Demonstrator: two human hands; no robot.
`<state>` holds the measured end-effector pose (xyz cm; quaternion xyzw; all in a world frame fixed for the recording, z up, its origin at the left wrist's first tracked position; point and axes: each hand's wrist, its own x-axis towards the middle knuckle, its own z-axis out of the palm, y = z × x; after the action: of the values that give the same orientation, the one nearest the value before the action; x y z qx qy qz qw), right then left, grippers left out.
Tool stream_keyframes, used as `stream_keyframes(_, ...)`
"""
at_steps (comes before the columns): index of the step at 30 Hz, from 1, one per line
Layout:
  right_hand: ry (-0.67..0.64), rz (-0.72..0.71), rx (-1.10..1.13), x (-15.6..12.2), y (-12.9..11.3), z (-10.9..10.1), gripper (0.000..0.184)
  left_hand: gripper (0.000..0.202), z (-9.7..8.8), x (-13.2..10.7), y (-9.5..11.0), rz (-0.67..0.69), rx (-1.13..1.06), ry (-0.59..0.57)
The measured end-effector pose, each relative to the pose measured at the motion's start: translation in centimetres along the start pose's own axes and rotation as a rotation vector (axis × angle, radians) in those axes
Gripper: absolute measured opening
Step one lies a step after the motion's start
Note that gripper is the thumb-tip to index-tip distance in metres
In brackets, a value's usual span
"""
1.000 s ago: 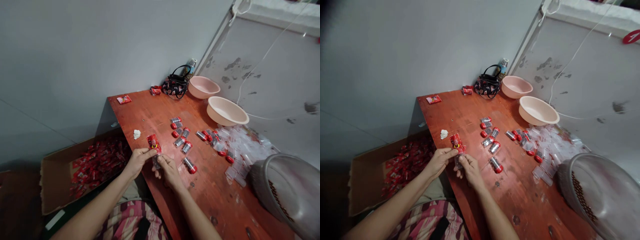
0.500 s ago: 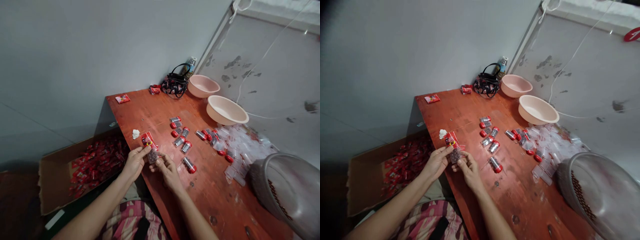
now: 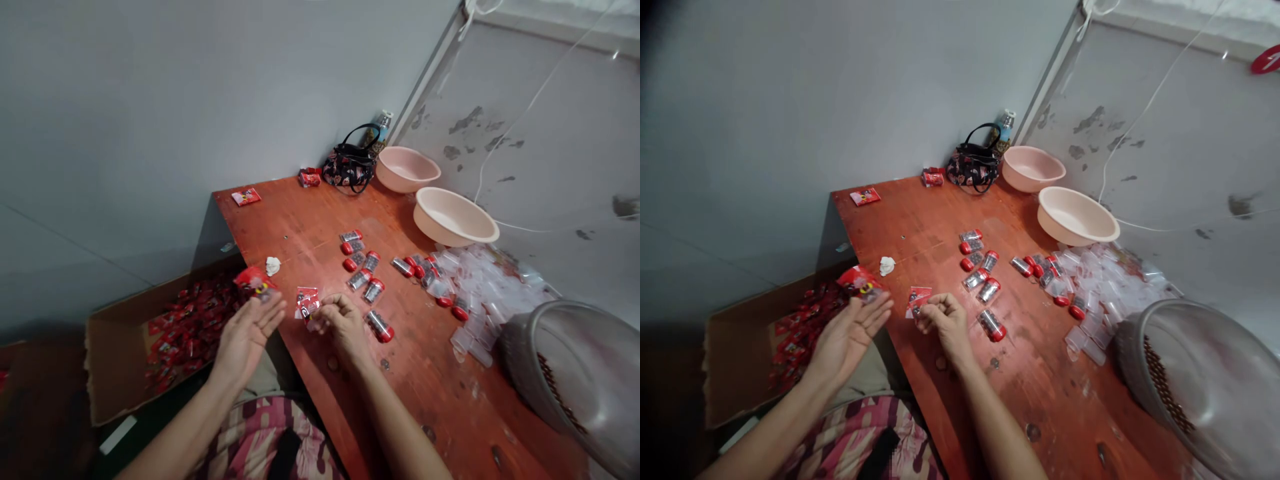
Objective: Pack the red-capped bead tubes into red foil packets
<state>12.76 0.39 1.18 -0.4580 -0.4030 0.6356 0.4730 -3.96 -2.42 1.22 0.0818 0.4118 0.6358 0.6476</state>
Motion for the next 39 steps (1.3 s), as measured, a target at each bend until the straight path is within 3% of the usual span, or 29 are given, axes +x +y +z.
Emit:
stream_keyframes(2, 0.045, -0.034, -0.025, 0.1, -0.4, -0.8, 0.017, 0.033, -1.1, 0.0, 0.4, 0.054, 0.078, 0.091)
stream_keyframes(4, 0.07, -0.048, -0.06, 0.0, -0.5, -1.6, 0.017, 0.043, -1.4, 0.1, 0.0, 0.105, 0.279, 0.084)
stream_keyframes(9, 0.086, -0.042, -0.15, -0.4, 0.3, -2.4, 0.021, 0.039, 0.8, 0.9, -2.6, 0.406, 0.774, -0.2)
stream_keyframes(14, 0.094, -0.068, -0.256, -0.7, 0.8, -2.7, 0.023, 0.026, 1.5, 2.4, -4.5, 0.463, 0.873, -0.252)
stream_keyframes(19, 0.137, -0.142, -0.423, 0.0, 0.7, -2.5, 0.017, 0.027, 1.2, 2.2, -4.5, 0.521, 0.893, -0.272)
stream_keyframes(23, 0.045, -0.049, -0.215, 0.9, 0.4, -1.9, 0.021, 0.034, 1.8, 1.4, -3.7, 0.484, 0.822, -0.265)
stream_keyframes(26, 0.052, -0.005, -0.064, 1.4, 0.0, -1.4, 0.027, 0.045, 1.9, 1.1, -3.2, 0.389, 0.773, -0.177)
stream_keyframes(29, 0.048, 0.002, -0.032, 1.6, 0.0, -0.7, 0.033, 0.021, 1.7, 1.3, -3.2, 0.169, 0.712, -0.208)
stream_keyframes(31, 0.051, -0.026, -0.078, 1.5, 0.2, -0.3, 0.032, 0.016, 1.6, 1.6, -3.3, 0.035, 0.652, -0.255)
stream_keyframes(35, 0.048, -0.182, -0.442, 0.9, -0.1, -1.6, 0.022, 0.018, 1.6, 1.9, -3.5, -0.049, 0.606, -0.211)
stream_keyframes(38, -0.037, -0.403, -0.964, 0.0, -1.9, -5.3, 0.024, 0.018, 1.7, 1.8, -3.3, -0.104, 0.568, -0.156)
stream_keyframes(39, -0.137, -0.461, -1.143, -0.4, -2.7, -6.8, 0.029, 0.019, 1.7, 1.7, -3.2, -0.129, 0.544, -0.135)
